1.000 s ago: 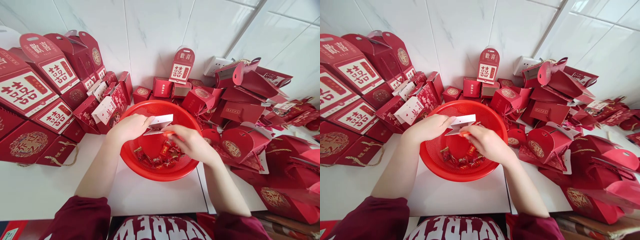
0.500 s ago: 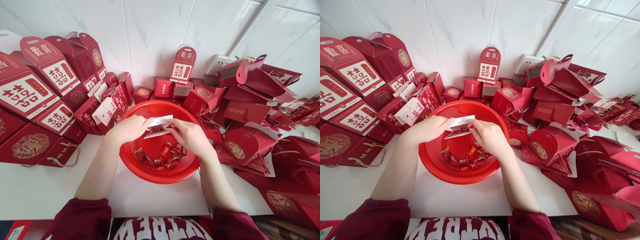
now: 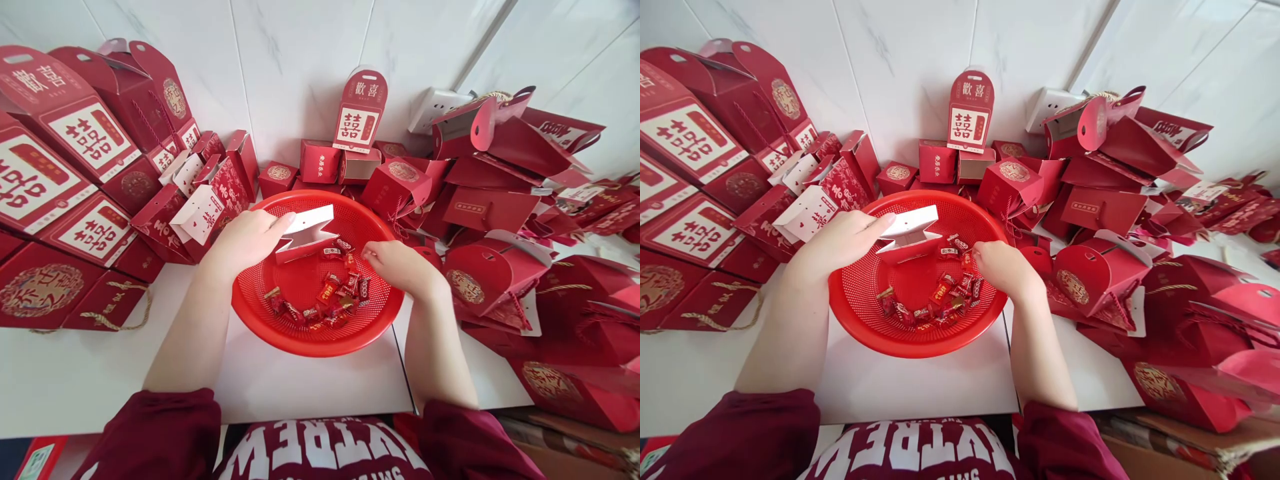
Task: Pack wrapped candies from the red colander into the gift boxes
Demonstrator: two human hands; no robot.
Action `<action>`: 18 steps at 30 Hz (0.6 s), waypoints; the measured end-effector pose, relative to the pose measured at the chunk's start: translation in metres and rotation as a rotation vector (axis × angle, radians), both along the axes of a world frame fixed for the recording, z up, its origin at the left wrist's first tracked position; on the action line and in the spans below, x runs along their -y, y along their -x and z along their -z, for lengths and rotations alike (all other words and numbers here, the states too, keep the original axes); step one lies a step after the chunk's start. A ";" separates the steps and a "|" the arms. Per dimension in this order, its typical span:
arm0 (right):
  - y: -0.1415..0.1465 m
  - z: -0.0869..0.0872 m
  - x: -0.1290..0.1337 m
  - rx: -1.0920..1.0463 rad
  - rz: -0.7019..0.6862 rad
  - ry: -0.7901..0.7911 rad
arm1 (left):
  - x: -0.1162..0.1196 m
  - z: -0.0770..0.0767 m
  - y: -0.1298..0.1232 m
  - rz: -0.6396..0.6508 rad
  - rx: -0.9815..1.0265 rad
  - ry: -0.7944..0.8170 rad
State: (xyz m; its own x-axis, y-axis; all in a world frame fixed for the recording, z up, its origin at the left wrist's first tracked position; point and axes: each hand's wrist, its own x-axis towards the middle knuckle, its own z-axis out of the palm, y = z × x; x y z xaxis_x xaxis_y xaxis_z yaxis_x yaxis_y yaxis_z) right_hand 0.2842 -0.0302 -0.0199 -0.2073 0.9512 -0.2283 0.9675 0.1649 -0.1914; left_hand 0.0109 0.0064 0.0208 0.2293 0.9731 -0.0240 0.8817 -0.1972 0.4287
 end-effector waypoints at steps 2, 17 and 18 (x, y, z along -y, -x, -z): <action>0.008 0.004 -0.001 0.046 -0.060 0.072 | 0.001 0.001 -0.003 0.010 -0.019 0.038; 0.049 0.017 0.024 -0.007 -0.434 0.302 | 0.003 0.001 -0.007 0.084 -0.011 0.007; 0.048 0.019 0.025 0.007 -0.431 0.304 | 0.002 0.001 -0.007 0.087 -0.010 0.008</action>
